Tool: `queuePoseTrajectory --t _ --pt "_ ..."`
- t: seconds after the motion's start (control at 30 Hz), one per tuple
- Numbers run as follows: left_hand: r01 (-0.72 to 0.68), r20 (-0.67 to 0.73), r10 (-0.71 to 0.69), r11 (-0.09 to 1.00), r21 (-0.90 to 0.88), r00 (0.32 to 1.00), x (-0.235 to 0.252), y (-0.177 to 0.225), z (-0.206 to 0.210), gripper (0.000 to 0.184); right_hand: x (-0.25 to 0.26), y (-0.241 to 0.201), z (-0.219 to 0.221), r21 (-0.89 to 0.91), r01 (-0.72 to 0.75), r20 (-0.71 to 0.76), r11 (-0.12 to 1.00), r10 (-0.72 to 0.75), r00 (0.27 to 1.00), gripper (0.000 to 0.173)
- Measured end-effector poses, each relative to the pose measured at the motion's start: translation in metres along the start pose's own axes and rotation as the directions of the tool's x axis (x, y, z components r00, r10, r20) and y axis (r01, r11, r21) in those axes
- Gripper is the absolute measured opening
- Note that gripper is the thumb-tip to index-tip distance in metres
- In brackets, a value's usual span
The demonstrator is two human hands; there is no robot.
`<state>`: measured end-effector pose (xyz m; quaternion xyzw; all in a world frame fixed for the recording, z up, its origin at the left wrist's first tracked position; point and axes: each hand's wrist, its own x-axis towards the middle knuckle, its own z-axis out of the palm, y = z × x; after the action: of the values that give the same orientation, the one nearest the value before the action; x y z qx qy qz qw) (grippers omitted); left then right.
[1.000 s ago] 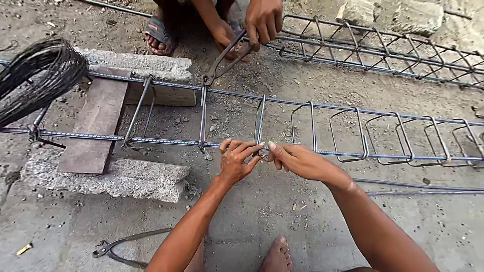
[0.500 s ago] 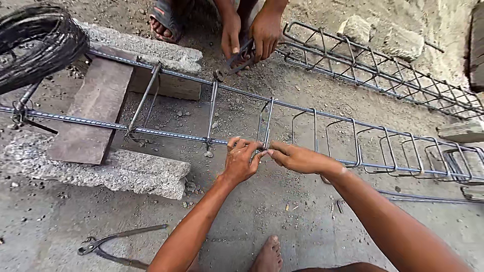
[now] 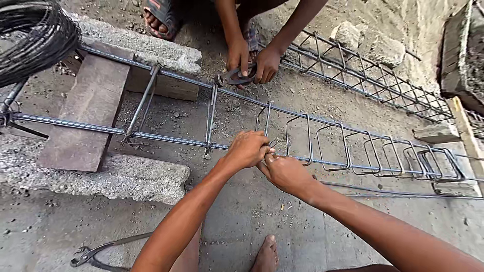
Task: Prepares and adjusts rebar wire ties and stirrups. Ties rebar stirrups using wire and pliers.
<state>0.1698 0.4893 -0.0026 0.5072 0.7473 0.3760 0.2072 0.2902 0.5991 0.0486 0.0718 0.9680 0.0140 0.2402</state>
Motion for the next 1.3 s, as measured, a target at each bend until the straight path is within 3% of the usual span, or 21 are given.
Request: queuePoseTrajectory --t 0.1,0.17,0.27,0.3,0.37,0.43,0.47,0.53,0.63,0.67,0.73,0.8,0.87,0.97,1.07,1.3 --pt "0.036 0.037 -0.034 0.998 -0.054 0.999 0.001 -0.002 -0.004 0.027 0.002 -0.008 0.001 0.15 -0.157 0.003 0.976 0.158 0.987 0.048" --pt "0.094 -0.045 -0.1 0.988 -0.123 0.994 -0.004 -0.004 0.003 0.025 0.004 -0.014 0.004 0.31 -0.244 0.0 0.919 0.257 0.967 0.047" --pt "0.08 -0.213 -0.149 0.95 -0.301 0.966 -0.017 -0.001 0.011 0.034 0.007 -0.019 0.019 0.632 -0.296 -0.036 0.716 0.409 0.912 0.047" --pt "0.027 -0.258 -0.138 0.919 -0.393 0.956 -0.023 0.0 0.012 0.033 0.009 -0.021 0.027 0.766 -0.269 -0.046 0.584 0.467 0.883 0.048" --pt "-0.023 -0.228 -0.163 0.763 -0.646 0.96 -0.042 -0.001 0.02 0.024 0.01 -0.031 0.036 0.967 -0.196 0.074 0.163 0.557 0.827 0.051" --pt "0.138 -0.025 -0.279 0.547 -0.825 0.96 -0.057 -0.009 0.033 0.021 0.011 -0.045 0.031 0.947 -0.128 0.28 -0.295 0.559 0.78 0.05" --pt "0.259 0.097 -0.363 0.43 -0.865 0.927 -0.059 -0.016 0.04 0.024 0.012 -0.05 0.029 0.888 -0.082 0.347 -0.453 0.541 0.766 0.048" --pt "0.399 0.222 -0.553 0.222 -0.89 0.803 -0.053 -0.03 0.056 0.026 0.013 -0.056 0.028 0.782 0.013 0.392 -0.623 0.507 0.768 0.045" --pt "0.362 0.278 -0.708 -0.034 -0.931 0.649 -0.023 -0.045 0.073 0.038 0.013 -0.057 0.027 0.713 0.077 0.389 -0.697 0.485 0.783 0.044" --pt "0.339 0.297 -0.722 -0.092 -0.936 0.625 -0.01 -0.049 0.077 0.047 0.012 -0.057 0.027 0.7 0.084 0.392 -0.71 0.479 0.785 0.044" --pt "0.356 0.378 -0.655 -0.174 -0.918 0.654 0.018 -0.052 0.081 0.068 0.012 -0.057 0.028 0.691 0.096 0.386 -0.716 0.478 0.789 0.044" --pt "0.402 0.418 -0.614 -0.173 -0.899 0.669 0.044 -0.048 0.087 0.075 0.012 -0.056 0.032 0.691 0.103 0.375 -0.716 0.476 0.795 0.045" --pt "0.377 0.376 -0.677 -0.154 -0.913 0.633 0.063 -0.044 0.094 0.064 0.016 -0.057 0.034 0.698 0.109 0.351 -0.708 0.471 0.809 0.046" --pt "0.346 0.282 -0.763 -0.081 -0.935 0.582 0.067 -0.04 0.102 0.049 0.015 -0.055 0.037 0.706 0.12 0.332 -0.698 0.476 0.814 0.048" --pt "0.281 0.173 -0.802 -0.007 -0.96 0.572 0.064 -0.05 0.103 0.047 0.016 -0.057 0.04 0.692 0.118 0.335 -0.712 0.461 0.822 0.047" --pt "0.36 0.157 -0.826 0.059 -0.931 0.541 0.056 -0.05 0.098 0.05 0.016 -0.058 0.04 0.667 0.114 0.329 -0.736 0.428 0.841 0.047"
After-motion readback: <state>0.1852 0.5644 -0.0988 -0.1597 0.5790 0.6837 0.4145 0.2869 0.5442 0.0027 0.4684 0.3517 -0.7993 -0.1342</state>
